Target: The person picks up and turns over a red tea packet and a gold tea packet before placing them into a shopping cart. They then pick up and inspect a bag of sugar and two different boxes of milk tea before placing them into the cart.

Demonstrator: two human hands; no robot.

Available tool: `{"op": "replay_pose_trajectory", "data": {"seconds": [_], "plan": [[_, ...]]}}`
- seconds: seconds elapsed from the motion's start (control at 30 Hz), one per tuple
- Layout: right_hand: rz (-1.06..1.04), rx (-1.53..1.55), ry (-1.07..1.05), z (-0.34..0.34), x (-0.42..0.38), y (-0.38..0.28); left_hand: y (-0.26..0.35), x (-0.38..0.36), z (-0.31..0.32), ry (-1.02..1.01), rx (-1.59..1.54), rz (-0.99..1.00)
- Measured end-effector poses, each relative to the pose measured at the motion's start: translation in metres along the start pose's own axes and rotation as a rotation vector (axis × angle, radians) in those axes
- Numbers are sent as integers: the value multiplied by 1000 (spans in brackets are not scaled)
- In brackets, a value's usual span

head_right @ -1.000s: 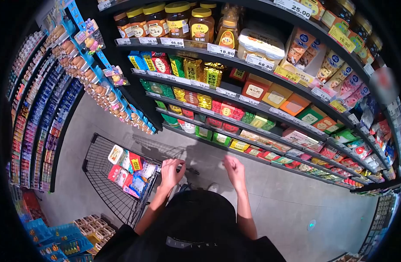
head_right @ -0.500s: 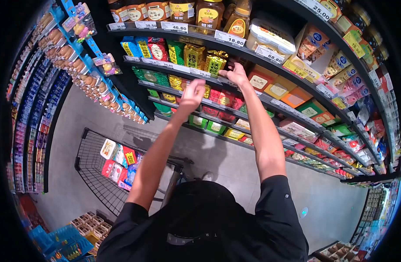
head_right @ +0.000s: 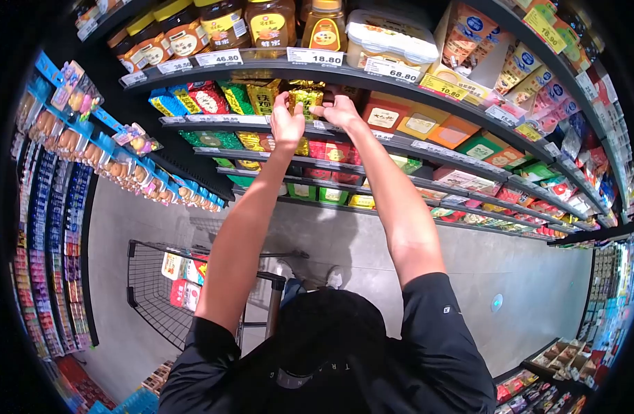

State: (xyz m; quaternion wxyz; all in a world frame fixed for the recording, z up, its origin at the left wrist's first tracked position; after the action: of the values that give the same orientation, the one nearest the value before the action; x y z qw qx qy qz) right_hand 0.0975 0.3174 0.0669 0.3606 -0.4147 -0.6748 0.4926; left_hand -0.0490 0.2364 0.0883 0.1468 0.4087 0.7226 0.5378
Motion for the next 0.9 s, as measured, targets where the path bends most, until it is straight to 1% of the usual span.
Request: {"op": "replay_pose_trajectory", "data": {"seconds": [0.07, 0.1, 0.13, 0.2, 0.23, 0.27, 0.33, 0.37, 0.4, 0.47, 0.5, 0.53, 0.6, 0.63, 0.67, 0.73, 0.77, 0.8, 0.87, 0.9], "plan": [[-44, 40, 22, -2, 0, 6, 2, -2, 1, -40, -24, -60], [-62, 16, 21, -4, -1, 7, 0, -2, 3, -48, -10, -57], [-65, 22, 28, -7, 1, 8, -2, 0, 5, -51, -6, -49], [-67, 47, 0, -10, 0, 13, -3, 0, 11, -115, -210, -7], [-171, -22, 22, -16, -2, 6, 0, 1, 11, -116, -230, 39], [-171, -20, 30, -19, -4, 9, 0, 2, 14, -123, -228, 43], [-182, 134, 74, -22, -11, -5, 2, 3, 17, -143, -286, -54], [-144, 181, 38, -20, -13, -9, 6, 4, 17, -135, -313, -71], [-148, 183, 48, -22, -13, -12, 10, 9, 18, -142, -313, -62], [-102, 225, 66, -23, -15, -10, 12, 14, 28, -264, -423, -108], [-17, 40, 132, -32, -28, -22, 23, 10, 24, -291, -366, -127], [-15, 44, 139, -33, -32, -29, 25, 9, 25, -299, -362, -125], [65, 162, 170, -33, -36, -27, 25, 11, 31, -337, -403, -140], [77, 260, 139, -28, -31, -20, 28, 12, 32, -336, -341, -89], [77, 265, 140, -27, -30, -17, 25, 11, 32, -337, -336, -87], [195, 320, 130, -21, -35, -12, 38, -4, 27, -438, -429, -172], [181, 291, 249, -27, -44, -18, 39, -9, 28, -509, -478, -172], [179, 296, 254, -22, -54, -20, 41, -15, 21, -513, -474, -168], [123, 335, 295, -21, -69, -28, 40, -33, 10, -586, -498, -300], [65, 534, 197, -9, -75, -30, 38, -43, 6, -649, -519, -281]]}}
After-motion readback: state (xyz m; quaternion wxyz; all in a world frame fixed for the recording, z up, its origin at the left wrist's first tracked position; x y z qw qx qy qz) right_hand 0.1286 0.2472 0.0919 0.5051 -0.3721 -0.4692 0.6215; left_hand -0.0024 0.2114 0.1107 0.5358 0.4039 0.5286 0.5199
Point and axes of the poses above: each hand's wrist, its own x-axis towards the middle knuckle, its own z-axis out of the palm, y = z × x, the point moved 10 cm from there along x, towards the middle knuckle, and after that the axes turned 8 degrees about -z, right-handed, at the moved point
